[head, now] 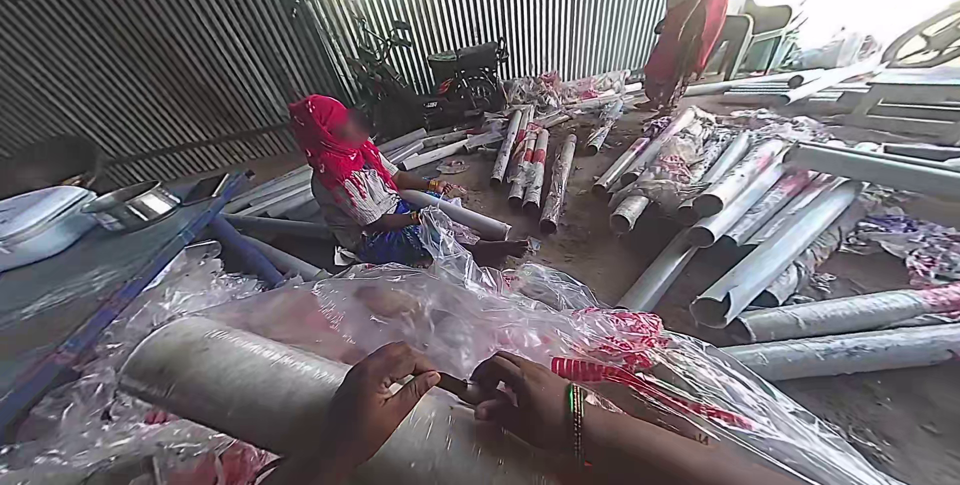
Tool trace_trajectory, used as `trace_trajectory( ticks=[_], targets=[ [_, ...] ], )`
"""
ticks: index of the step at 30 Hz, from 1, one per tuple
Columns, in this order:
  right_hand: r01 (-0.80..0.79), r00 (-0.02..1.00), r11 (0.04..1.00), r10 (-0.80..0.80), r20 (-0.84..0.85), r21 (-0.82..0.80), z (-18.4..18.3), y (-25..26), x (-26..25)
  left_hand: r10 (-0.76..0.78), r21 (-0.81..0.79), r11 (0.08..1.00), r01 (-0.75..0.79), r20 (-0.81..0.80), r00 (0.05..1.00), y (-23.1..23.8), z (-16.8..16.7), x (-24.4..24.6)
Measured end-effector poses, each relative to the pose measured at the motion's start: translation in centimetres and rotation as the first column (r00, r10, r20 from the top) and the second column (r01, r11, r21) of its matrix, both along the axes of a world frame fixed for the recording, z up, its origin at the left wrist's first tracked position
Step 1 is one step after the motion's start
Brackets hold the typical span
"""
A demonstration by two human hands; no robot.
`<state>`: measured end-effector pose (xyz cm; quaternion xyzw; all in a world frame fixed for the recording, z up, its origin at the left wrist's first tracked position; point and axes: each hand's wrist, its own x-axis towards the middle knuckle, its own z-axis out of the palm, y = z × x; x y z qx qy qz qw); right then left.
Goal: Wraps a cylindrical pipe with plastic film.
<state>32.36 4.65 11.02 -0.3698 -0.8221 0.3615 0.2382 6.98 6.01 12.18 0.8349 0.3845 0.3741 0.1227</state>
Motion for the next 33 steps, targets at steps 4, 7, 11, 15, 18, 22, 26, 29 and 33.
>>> trace_trajectory(
  ticks=[4, 7, 11, 15, 18, 22, 26, 29, 33],
  targets=[
    [0.049, 0.999, 0.999, -0.049, -0.019, 0.016, -0.6, -1.0, -0.7, -0.034, -0.027, 0.999, 0.032, -0.07, 0.997, 0.0, 1.2, -1.1],
    [0.149, 0.978, 0.943, -0.097, -0.183, 0.298, -3.4, -1.2, -1.3, 0.179, 0.078, 0.983, -0.168, -0.162, 0.97, 0.7, 4.6, -3.5],
    [0.198, 0.969, 0.869, -0.104, -0.224, 0.453, -4.3, -1.2, -1.5, 0.626, 0.242, 0.777, -0.582, -0.191, 0.756, 4.4, 9.4, -9.7],
    [0.194, 0.97, 0.819, -0.079, -0.228, 0.54, -4.6, -1.4, -1.4, 0.777, -0.002, 0.466, -0.885, -0.477, 0.41, 7.5, 12.3, -16.2],
    [0.166, 0.979, 0.83, -0.076, -0.188, 0.533, -4.2, -1.7, -1.4, 0.618, -0.18, 0.282, -0.942, -0.717, 0.322, 7.8, 12.0, -18.0],
    [0.129, 0.988, 0.845, -0.063, -0.142, 0.519, -4.4, -2.0, -1.3, 0.518, -0.345, 0.314, -0.884, -0.718, 0.464, 7.3, 10.6, -19.0],
    [0.108, 0.992, 0.836, -0.053, -0.118, 0.538, -4.8, -1.8, -1.2, 0.553, -0.658, 0.452, -0.602, -0.323, 0.768, 5.7, 9.6, -20.7],
    [0.118, 0.993, 0.869, -0.09, -0.08, 0.481, -3.8, -2.4, -1.5, 0.599, -0.73, 0.508, -0.456, -0.08, 0.796, 4.8, 9.3, -21.6],
    [0.158, 0.986, 0.901, -0.12, -0.118, 0.404, -3.0, -2.9, -1.8, 0.681, -0.718, 0.573, -0.394, 0.151, 0.716, 4.3, 9.1, -21.6]
  ],
)
